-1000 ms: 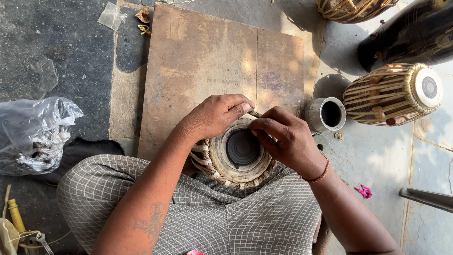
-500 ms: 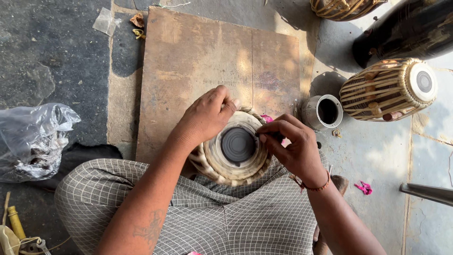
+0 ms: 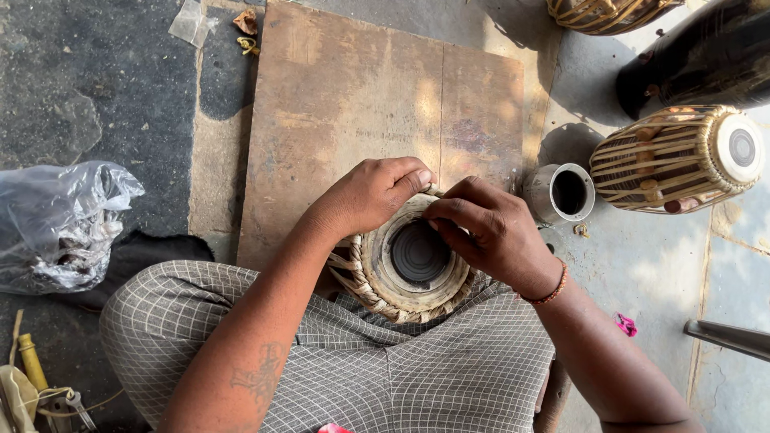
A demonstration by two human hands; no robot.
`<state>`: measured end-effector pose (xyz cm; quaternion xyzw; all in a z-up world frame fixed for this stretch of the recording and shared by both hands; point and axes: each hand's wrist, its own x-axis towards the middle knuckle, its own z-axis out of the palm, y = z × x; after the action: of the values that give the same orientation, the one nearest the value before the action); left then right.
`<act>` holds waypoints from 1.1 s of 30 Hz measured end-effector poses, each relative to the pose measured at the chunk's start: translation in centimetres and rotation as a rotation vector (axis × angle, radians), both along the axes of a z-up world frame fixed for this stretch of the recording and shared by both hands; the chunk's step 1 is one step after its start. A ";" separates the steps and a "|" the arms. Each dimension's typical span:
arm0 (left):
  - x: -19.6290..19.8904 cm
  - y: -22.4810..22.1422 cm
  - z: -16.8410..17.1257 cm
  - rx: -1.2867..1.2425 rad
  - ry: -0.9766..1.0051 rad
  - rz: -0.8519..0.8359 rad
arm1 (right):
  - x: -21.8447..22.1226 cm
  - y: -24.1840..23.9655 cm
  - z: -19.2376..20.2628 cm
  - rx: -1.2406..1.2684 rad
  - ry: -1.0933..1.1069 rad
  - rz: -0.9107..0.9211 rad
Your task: The person applies a black paste and a pink cloth to the center and rim of a drum, smoothing the material by hand.
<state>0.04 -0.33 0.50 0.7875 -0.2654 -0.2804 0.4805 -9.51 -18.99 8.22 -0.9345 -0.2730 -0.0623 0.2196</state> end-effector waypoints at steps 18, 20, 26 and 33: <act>0.0 0.1 -0.2 0.037 -0.061 0.020 | -2.9 0.3 0.4 -0.040 -0.004 -0.150; 0.0 0.2 -0.2 0.054 -0.069 0.024 | -3.4 0.5 0.2 -0.053 -0.008 -0.197; 0.0 0.1 -0.7 -0.006 -0.150 0.042 | -5.0 1.1 -0.2 -0.042 -0.031 -0.292; -0.3 -0.2 -0.9 -0.023 -0.197 0.089 | -7.2 2.7 -0.8 -0.014 -0.053 -0.467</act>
<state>-0.24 -0.48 -0.39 0.8166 -0.2794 -0.1771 0.4729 -16.71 -16.32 7.41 -0.9719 -0.0557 -0.1339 0.1854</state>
